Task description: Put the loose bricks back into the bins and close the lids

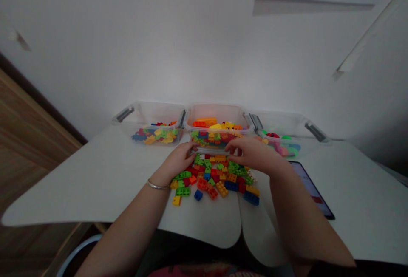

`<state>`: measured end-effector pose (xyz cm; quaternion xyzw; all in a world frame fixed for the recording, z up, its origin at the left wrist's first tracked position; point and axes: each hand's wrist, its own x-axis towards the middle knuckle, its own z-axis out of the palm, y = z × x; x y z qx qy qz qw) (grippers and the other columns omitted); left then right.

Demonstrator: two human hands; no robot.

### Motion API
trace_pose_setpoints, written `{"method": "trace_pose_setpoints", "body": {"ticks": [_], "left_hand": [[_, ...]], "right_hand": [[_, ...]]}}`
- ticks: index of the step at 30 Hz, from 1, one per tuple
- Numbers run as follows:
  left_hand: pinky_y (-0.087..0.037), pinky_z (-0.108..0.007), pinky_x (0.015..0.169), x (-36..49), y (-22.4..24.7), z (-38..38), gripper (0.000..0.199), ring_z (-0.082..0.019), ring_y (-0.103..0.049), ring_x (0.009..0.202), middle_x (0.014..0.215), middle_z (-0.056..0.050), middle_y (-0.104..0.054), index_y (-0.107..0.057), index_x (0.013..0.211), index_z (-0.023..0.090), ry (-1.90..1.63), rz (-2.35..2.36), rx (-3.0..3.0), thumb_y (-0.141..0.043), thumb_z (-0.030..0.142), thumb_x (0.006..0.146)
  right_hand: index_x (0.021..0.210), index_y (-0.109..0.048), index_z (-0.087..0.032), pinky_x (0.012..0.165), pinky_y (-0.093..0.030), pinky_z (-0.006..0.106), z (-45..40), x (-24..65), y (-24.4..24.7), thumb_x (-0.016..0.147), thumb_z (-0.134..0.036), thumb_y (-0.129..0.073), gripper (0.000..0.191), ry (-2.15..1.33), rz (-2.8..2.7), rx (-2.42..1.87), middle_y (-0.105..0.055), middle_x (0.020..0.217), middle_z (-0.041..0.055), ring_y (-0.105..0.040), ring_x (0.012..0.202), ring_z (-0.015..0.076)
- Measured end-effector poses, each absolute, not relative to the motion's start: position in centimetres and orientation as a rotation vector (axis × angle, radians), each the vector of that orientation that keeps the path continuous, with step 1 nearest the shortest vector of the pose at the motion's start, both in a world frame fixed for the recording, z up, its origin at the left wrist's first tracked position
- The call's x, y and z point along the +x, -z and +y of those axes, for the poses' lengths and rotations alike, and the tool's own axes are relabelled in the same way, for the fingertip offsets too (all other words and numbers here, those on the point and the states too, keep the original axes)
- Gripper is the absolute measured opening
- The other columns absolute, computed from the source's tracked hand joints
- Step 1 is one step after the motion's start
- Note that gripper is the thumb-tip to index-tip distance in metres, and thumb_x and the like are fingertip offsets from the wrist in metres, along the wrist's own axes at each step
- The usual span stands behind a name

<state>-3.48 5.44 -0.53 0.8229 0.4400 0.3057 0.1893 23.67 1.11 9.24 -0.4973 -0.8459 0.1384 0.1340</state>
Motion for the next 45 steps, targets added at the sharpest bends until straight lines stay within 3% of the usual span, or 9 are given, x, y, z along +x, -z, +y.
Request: {"method": "trace_pose_setpoints", "body": {"ticks": [3, 6, 17, 31, 39, 45], "left_hand": [[-0.052, -0.040, 0.093, -3.5, 0.6, 5.5, 0.036, -0.023, -0.066, 0.098, 0.105, -0.009, -0.071, -0.062, 0.120, 0.016, -0.857, 1.235, 2.311, -0.054, 0.019, 0.084], [-0.052, -0.041, 0.094, -3.6, 0.6, 5.5, 0.036, -0.023, -0.066, 0.099, 0.106, -0.010, -0.071, -0.062, 0.120, 0.016, -0.850, 1.228, 2.324, -0.054, 0.019, 0.085], [-0.052, -0.039, 0.092, -3.5, 0.3, 5.4, 0.038, -0.023, -0.066, 0.097, 0.105, -0.009, -0.072, -0.062, 0.120, 0.016, -0.828, 1.230, 2.330, -0.056, 0.016, 0.083], [-0.052, -0.040, 0.092, -3.4, 0.2, 5.4, 0.033, -0.024, -0.066, 0.098, 0.105, -0.011, -0.071, -0.063, 0.117, 0.014, -0.818, 1.231, 2.348, -0.053, 0.020, 0.086], [-0.052, -0.040, 0.093, -3.5, 0.2, 5.4, 0.033, -0.024, -0.066, 0.098, 0.106, -0.011, -0.071, -0.064, 0.117, 0.015, -0.808, 1.245, 2.345, -0.053, 0.020, 0.086], [-0.052, -0.040, 0.094, -3.5, 0.2, 5.3, 0.034, -0.023, -0.066, 0.100, 0.108, -0.010, -0.071, -0.063, 0.118, 0.016, -0.806, 1.236, 2.368, -0.053, 0.020, 0.086]], "right_hand": [[0.093, -0.075, -0.025, 0.068, -0.046, 0.031, 1.2, 22.7, -7.8, 0.076, -0.026, -0.072, 0.017, -0.357, -2.627, -1.556, -0.075, 0.092, 0.0053, -0.067, 0.081, 0.0223], [0.086, -0.074, -0.023, 0.062, -0.045, 0.031, 1.5, 22.2, -6.7, 0.076, -0.029, -0.073, 0.012, -0.292, -2.667, -1.688, -0.075, 0.090, 0.0081, -0.068, 0.078, 0.0245], [0.088, -0.074, -0.023, 0.056, -0.042, 0.029, 2.2, 22.5, -6.7, 0.074, -0.023, -0.068, 0.015, -0.381, -2.755, -1.797, -0.074, 0.086, 0.0074, -0.067, 0.073, 0.0230], [0.074, -0.074, -0.023, 0.054, -0.043, 0.029, 2.4, 22.6, -6.1, 0.071, -0.020, -0.068, 0.007, -0.339, -2.736, -1.760, -0.073, 0.074, 0.0071, -0.064, 0.062, 0.0206], [0.091, -0.073, -0.023, 0.061, -0.043, 0.031, 1.7, 23.0, -7.6, 0.074, -0.023, -0.067, 0.017, -0.206, -2.650, -1.817, -0.075, 0.090, 0.0084, -0.068, 0.080, 0.0254], [0.095, -0.071, -0.025, 0.061, -0.044, 0.027, 0.6, 25.3, -10.4, 0.077, -0.026, -0.068, 0.018, -0.259, -2.393, -1.580, -0.072, 0.083, 0.0006, -0.064, 0.070, 0.0164]]}}
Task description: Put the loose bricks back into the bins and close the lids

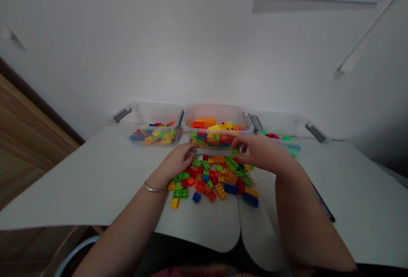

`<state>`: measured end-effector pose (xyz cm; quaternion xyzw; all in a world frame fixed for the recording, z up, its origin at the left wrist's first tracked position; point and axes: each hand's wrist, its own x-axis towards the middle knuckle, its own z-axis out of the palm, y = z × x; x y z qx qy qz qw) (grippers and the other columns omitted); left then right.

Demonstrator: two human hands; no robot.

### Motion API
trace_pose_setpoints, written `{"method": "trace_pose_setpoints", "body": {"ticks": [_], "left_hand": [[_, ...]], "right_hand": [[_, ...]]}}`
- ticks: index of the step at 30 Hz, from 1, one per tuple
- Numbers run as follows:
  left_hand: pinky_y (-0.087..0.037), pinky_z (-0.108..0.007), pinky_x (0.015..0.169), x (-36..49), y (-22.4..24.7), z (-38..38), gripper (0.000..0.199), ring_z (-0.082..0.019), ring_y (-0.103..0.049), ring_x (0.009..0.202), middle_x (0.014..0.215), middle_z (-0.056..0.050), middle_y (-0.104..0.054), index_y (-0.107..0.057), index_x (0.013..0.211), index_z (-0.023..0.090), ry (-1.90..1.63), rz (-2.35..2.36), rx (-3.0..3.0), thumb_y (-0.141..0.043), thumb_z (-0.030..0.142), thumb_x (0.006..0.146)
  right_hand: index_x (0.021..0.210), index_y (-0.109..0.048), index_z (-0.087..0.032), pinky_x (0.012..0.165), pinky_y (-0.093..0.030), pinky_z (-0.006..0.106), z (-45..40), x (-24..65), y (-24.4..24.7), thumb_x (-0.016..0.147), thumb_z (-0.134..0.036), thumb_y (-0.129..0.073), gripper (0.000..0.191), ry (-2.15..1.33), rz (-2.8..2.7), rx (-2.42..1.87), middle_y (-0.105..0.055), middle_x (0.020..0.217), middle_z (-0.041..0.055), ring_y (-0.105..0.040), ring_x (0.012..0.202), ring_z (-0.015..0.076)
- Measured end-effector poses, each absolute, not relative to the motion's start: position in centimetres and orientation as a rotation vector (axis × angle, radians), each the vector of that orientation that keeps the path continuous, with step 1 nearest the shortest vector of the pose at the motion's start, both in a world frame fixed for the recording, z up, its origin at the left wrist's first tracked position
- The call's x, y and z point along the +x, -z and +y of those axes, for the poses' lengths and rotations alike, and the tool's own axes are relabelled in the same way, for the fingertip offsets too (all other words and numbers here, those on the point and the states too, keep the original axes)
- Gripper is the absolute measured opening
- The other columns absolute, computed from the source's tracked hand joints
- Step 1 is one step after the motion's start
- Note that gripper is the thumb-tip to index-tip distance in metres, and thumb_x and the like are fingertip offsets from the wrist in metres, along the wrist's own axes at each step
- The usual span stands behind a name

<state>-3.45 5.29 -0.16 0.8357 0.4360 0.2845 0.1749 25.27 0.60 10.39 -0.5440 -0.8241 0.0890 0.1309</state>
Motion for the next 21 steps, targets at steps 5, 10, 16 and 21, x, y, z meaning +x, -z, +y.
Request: {"method": "trace_pose_setpoints", "body": {"ticks": [5, 10, 16, 21], "left_hand": [[-0.052, -0.040, 0.095, -3.3, -0.2, 5.0, 0.035, -0.023, -0.066, 0.100, 0.108, -0.010, -0.071, -0.063, 0.119, 0.016, -0.807, 1.249, 2.355, -0.052, 0.020, 0.086], [-0.052, -0.041, 0.096, -3.3, -0.1, 5.0, 0.036, -0.024, -0.066, 0.101, 0.109, -0.011, -0.071, -0.062, 0.119, 0.015, -0.823, 1.271, 2.324, -0.051, 0.023, 0.086], [-0.050, -0.044, 0.101, -3.6, -0.4, 5.1, 0.035, -0.026, -0.065, 0.107, 0.112, -0.013, -0.071, -0.066, 0.113, 0.013, -0.890, 1.401, 2.321, -0.047, 0.027, 0.088], [-0.050, -0.046, 0.100, -4.0, -0.6, 5.3, 0.030, -0.028, -0.064, 0.106, 0.106, -0.012, -0.072, -0.070, 0.103, 0.015, -0.930, 1.588, 2.305, -0.049, 0.023, 0.083]], "right_hand": [[0.103, -0.065, -0.023, 0.060, -0.045, 0.028, 1.7, 26.4, -10.5, 0.080, -0.034, -0.067, 0.026, -0.024, -1.722, -1.347, -0.067, 0.083, 0.0001, -0.059, 0.066, 0.0145], [0.099, -0.058, -0.023, 0.061, -0.046, 0.026, 4.4, 25.5, -8.1, 0.080, -0.038, -0.066, 0.026, -0.020, -1.301, -1.143, -0.066, 0.091, 0.0009, -0.061, 0.076, 0.0146], [0.091, -0.062, -0.020, 0.082, -0.046, 0.038, 5.8, 24.3, -6.3, 0.079, -0.037, -0.063, 0.021, 0.148, -1.450, -1.320, -0.068, 0.088, 0.0055, -0.060, 0.087, 0.0226], [0.090, -0.067, -0.021, 0.089, -0.040, 0.044, 5.9, 23.9, -5.9, 0.080, -0.036, -0.061, 0.019, 0.194, -1.544, -1.525, -0.071, 0.091, 0.0078, -0.059, 0.097, 0.0282]]}}
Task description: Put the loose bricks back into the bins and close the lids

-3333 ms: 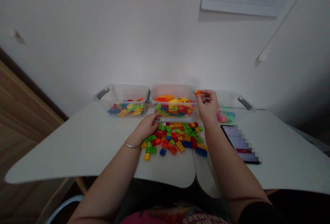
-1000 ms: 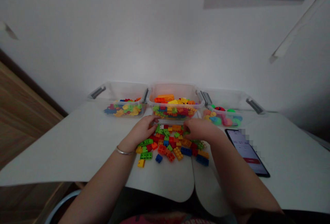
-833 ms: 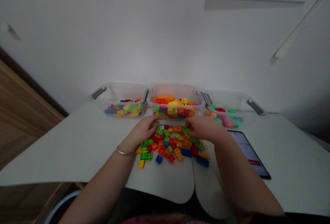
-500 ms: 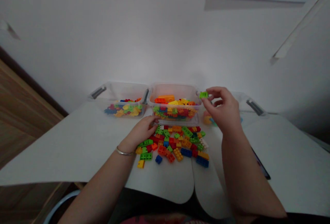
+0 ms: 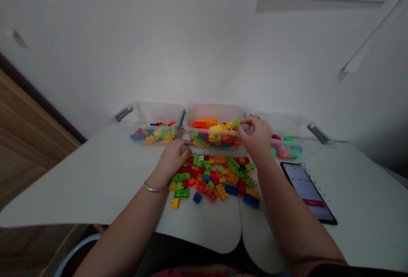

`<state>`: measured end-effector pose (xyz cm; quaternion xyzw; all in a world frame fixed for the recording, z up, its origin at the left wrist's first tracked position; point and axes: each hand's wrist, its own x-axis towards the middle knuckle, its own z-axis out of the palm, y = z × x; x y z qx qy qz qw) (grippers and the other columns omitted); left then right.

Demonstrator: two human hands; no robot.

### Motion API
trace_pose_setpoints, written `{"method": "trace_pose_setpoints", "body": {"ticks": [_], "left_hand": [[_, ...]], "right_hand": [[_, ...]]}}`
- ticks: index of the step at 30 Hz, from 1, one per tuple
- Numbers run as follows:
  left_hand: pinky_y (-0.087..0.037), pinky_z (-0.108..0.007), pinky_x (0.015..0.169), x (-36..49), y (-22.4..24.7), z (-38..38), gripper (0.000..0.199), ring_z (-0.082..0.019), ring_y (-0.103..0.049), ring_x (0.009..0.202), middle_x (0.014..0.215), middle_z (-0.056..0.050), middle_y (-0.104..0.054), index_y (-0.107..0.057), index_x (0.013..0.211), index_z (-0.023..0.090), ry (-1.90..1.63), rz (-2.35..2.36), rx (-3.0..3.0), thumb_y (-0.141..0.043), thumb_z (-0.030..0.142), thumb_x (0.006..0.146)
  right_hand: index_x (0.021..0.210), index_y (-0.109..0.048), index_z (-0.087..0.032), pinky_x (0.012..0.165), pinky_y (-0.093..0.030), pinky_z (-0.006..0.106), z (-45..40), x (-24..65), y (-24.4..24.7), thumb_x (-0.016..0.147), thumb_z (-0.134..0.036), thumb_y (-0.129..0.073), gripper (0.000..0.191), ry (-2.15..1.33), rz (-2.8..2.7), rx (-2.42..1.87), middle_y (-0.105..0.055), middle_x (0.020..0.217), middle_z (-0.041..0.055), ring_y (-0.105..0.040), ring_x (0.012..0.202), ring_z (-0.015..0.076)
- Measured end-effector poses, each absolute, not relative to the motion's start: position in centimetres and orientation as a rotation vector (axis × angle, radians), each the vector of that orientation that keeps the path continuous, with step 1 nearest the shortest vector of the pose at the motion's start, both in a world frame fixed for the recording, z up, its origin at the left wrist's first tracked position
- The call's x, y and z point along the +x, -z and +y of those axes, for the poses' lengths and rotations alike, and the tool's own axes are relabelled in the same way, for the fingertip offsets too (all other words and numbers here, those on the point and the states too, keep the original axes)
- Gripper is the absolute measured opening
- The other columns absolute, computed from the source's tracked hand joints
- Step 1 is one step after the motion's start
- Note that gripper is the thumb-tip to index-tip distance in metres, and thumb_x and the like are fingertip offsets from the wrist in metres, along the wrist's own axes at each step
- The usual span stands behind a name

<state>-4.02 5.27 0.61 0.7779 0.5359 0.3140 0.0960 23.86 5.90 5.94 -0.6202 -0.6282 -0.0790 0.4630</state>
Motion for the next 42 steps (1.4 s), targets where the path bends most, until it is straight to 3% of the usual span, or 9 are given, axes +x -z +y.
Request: {"method": "trace_pose_setpoints", "body": {"ticks": [10, 16, 19, 23, 26, 30, 36, 42], "left_hand": [[-0.050, -0.049, 0.099, -4.2, -0.4, 5.5, 0.031, -0.029, -0.065, 0.103, 0.104, -0.012, -0.073, -0.072, 0.100, 0.014, -0.918, 1.661, 2.264, -0.049, 0.023, 0.081], [-0.050, -0.046, 0.100, -4.4, -0.3, 5.4, 0.032, -0.028, -0.065, 0.103, 0.105, -0.012, -0.072, -0.072, 0.101, 0.014, -0.917, 1.668, 2.239, -0.049, 0.023, 0.082], [-0.050, -0.046, 0.100, -4.3, -0.3, 5.4, 0.032, -0.027, -0.065, 0.104, 0.106, -0.013, -0.072, -0.072, 0.102, 0.014, -0.912, 1.676, 2.233, -0.049, 0.023, 0.082], [-0.050, -0.044, 0.101, -4.2, -0.4, 5.3, 0.030, -0.026, -0.065, 0.104, 0.107, -0.011, -0.072, -0.071, 0.100, 0.016, -0.903, 1.677, 2.227, -0.050, 0.022, 0.080], [-0.051, -0.043, 0.100, -4.2, -0.3, 5.3, 0.030, -0.026, -0.065, 0.103, 0.106, -0.010, -0.072, -0.072, 0.101, 0.017, -0.902, 1.658, 2.218, -0.051, 0.023, 0.081], [-0.052, -0.044, 0.097, -4.2, 0.0, 5.4, 0.031, -0.026, -0.066, 0.101, 0.103, -0.011, -0.072, -0.072, 0.102, 0.017, -0.889, 1.640, 2.207, -0.052, 0.026, 0.081], [-0.052, -0.043, 0.098, -4.2, 0.0, 5.5, 0.030, -0.027, -0.066, 0.103, 0.104, -0.011, -0.072, -0.073, 0.101, 0.017, -0.877, 1.643, 2.214, -0.051, 0.025, 0.082], [-0.052, -0.043, 0.098, -4.2, -0.2, 5.5, 0.030, -0.026, -0.066, 0.102, 0.104, -0.011, -0.073, -0.073, 0.101, 0.017, -0.861, 1.642, 2.219, -0.051, 0.024, 0.082]], "right_hand": [[0.085, -0.071, -0.021, 0.090, -0.039, 0.047, 5.8, 23.9, -6.3, 0.081, -0.041, -0.060, 0.022, 0.095, -1.547, -1.585, -0.075, 0.089, 0.0090, -0.061, 0.096, 0.0305], [0.092, -0.073, -0.021, 0.093, -0.040, 0.049, 5.4, 24.2, -6.8, 0.080, -0.040, -0.061, 0.026, 0.144, -1.583, -1.508, -0.074, 0.093, 0.0103, -0.060, 0.101, 0.0321], [0.094, -0.072, -0.019, 0.091, -0.044, 0.044, 4.3, 24.5, -8.1, 0.082, -0.036, -0.060, 0.024, 0.164, -1.634, -1.335, -0.074, 0.095, 0.0103, -0.061, 0.095, 0.0275], [0.097, -0.071, -0.020, 0.073, -0.048, 0.033, 2.1, 24.2, -9.9, 0.085, -0.031, -0.060, 0.020, -0.045, -1.867, -1.195, -0.072, 0.086, 0.0050, -0.062, 0.075, 0.0188], [0.103, -0.071, -0.022, 0.077, -0.050, 0.031, 0.7, 23.0, -10.4, 0.086, -0.028, -0.064, 0.019, -0.189, -2.223, -1.160, -0.074, 0.096, 0.0039, -0.066, 0.084, 0.0181], [0.109, -0.072, -0.023, 0.092, -0.049, 0.037, 0.1, 20.7, -9.8, 0.088, -0.030, -0.066, 0.023, -0.050, -2.603, -1.273, -0.075, 0.109, 0.0061, -0.064, 0.109, 0.0247], [0.107, -0.073, -0.018, 0.082, -0.053, 0.038, 1.1, 19.0, -7.7, 0.089, -0.034, -0.065, 0.026, 0.063, -2.718, -1.610, -0.076, 0.104, 0.0114, -0.070, 0.100, 0.0285], [0.103, -0.073, -0.015, 0.076, -0.055, 0.036, 1.9, 19.0, -6.2, 0.091, -0.022, -0.057, 0.021, 0.126, -2.688, -1.732, -0.076, 0.102, 0.0142, -0.072, 0.095, 0.0276]]}}
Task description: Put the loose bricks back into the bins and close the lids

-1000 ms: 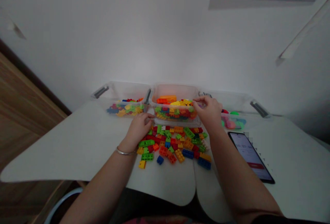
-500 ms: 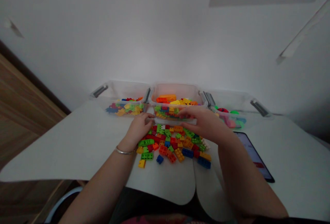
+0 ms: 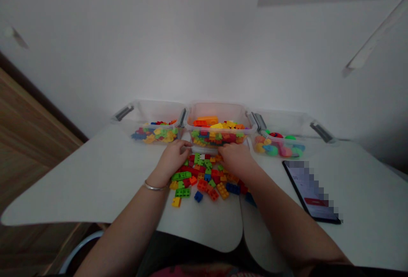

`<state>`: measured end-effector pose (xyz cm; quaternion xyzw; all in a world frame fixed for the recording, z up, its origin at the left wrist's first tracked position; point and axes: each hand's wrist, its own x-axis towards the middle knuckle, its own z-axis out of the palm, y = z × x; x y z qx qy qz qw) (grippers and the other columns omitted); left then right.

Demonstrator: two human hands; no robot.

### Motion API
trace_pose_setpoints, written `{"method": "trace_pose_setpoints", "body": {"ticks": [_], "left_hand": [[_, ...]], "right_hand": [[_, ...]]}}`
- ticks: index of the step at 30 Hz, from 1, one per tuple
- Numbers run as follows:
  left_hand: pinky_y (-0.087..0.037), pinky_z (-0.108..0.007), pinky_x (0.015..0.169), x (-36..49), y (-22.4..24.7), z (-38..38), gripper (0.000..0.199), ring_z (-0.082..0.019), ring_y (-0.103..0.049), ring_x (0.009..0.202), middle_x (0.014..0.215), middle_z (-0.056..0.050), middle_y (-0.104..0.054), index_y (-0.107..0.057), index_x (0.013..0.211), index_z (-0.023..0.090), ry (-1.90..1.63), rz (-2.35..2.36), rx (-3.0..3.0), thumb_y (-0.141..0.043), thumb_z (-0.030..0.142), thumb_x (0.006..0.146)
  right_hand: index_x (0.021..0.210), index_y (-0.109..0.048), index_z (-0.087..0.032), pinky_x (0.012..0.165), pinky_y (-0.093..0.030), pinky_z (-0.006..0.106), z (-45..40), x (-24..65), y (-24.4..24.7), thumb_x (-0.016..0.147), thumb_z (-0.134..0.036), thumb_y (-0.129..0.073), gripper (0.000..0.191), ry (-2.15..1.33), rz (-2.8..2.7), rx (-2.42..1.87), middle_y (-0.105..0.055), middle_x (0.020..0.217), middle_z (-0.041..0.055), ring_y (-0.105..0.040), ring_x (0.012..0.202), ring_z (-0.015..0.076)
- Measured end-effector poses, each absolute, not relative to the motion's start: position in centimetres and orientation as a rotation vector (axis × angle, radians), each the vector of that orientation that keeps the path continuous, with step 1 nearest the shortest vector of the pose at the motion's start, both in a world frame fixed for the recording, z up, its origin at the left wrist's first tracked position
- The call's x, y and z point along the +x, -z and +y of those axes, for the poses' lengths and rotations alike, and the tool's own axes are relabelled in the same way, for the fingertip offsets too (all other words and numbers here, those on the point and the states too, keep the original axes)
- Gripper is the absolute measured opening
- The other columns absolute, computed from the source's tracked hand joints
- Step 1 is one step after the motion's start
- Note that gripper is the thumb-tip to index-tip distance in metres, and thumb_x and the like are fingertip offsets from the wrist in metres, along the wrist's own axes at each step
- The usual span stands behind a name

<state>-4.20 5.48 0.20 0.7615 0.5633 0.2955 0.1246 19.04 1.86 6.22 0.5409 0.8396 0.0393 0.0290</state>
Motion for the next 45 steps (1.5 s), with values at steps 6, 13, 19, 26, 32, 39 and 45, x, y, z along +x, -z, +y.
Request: {"method": "trace_pose_setpoints", "body": {"ticks": [6, 13, 19, 26, 32, 39, 45], "left_hand": [[-0.052, -0.042, 0.097, -4.2, 0.1, 5.6, 0.029, -0.026, -0.066, 0.100, 0.102, -0.010, -0.072, -0.073, 0.099, 0.017, -0.869, 1.637, 2.216, -0.052, 0.026, 0.082], [-0.052, -0.041, 0.095, -4.4, 0.6, 5.8, 0.030, -0.025, -0.066, 0.098, 0.099, -0.010, -0.072, -0.074, 0.099, 0.018, -0.884, 1.607, 2.238, -0.051, 0.028, 0.083], [-0.052, -0.042, 0.096, -4.3, 0.5, 5.8, 0.028, -0.025, -0.066, 0.098, 0.099, -0.009, -0.072, -0.074, 0.098, 0.019, -0.895, 1.603, 2.231, -0.052, 0.028, 0.082], [-0.053, -0.041, 0.093, -4.3, 0.6, 5.8, 0.030, -0.024, -0.066, 0.094, 0.098, -0.010, -0.072, -0.073, 0.099, 0.017, -0.875, 1.595, 2.215, -0.051, 0.030, 0.083], [-0.053, -0.042, 0.094, -4.1, 0.4, 5.7, 0.029, -0.024, -0.066, 0.096, 0.099, -0.010, -0.072, -0.074, 0.098, 0.017, -0.891, 1.598, 2.202, -0.052, 0.029, 0.082], [-0.053, -0.042, 0.095, -4.2, 0.5, 5.8, 0.027, -0.025, -0.067, 0.097, 0.098, -0.010, -0.072, -0.074, 0.096, 0.018, -0.905, 1.590, 2.204, -0.052, 0.028, 0.082], [-0.052, -0.042, 0.096, -4.1, 0.4, 5.8, 0.028, -0.026, -0.067, 0.099, 0.099, -0.011, -0.072, -0.073, 0.097, 0.017, -0.873, 1.593, 2.220, -0.051, 0.027, 0.083]], "right_hand": [[0.100, -0.075, -0.013, 0.073, -0.056, 0.036, 1.9, 18.9, -6.2, 0.091, -0.013, -0.050, 0.027, -0.122, 2.573, 1.680, -0.076, 0.102, 0.0155, -0.072, 0.094, 0.0284], [0.100, -0.076, -0.010, 0.076, -0.055, 0.036, 1.7, 18.7, -6.7, 0.090, -0.012, -0.052, 0.027, -0.124, 2.514, 1.683, -0.075, 0.101, 0.0182, -0.072, 0.096, 0.0294], [0.098, -0.076, -0.012, 0.075, -0.054, 0.036, 1.4, 18.9, -7.2, 0.089, -0.010, -0.051, 0.027, -0.153, 2.534, 1.676, -0.075, 0.102, 0.0172, -0.071, 0.096, 0.0285], [0.092, -0.073, -0.019, 0.069, -0.049, 0.031, 0.2, 19.1, -8.9, 0.093, -0.021, -0.051, 0.022, -0.271, 2.781, 1.716, -0.075, 0.096, 0.0087, -0.069, 0.089, 0.0242], [0.097, -0.069, -0.023, 0.082, -0.049, 0.029, 0.2, 19.8, -9.1, 0.092, -0.027, -0.055, 0.015, -0.143, 3.341, 1.732, -0.074, 0.105, 0.0043, -0.067, 0.099, 0.0193], [0.105, -0.061, -0.022, 0.079, -0.052, 0.036, 2.8, 21.4, -7.4, 0.087, -0.034, -0.057, 0.022, -0.321, 3.589, 2.409, -0.069, 0.097, 0.0064, -0.064, 0.086, 0.0202], [0.103, -0.056, -0.022, 0.080, -0.052, 0.035, 5.3, 23.1, -6.2, 0.083, -0.034, -0.061, 0.024, -0.222, 3.445, 2.734, -0.068, 0.098, 0.0059, -0.063, 0.084, 0.0187]]}}
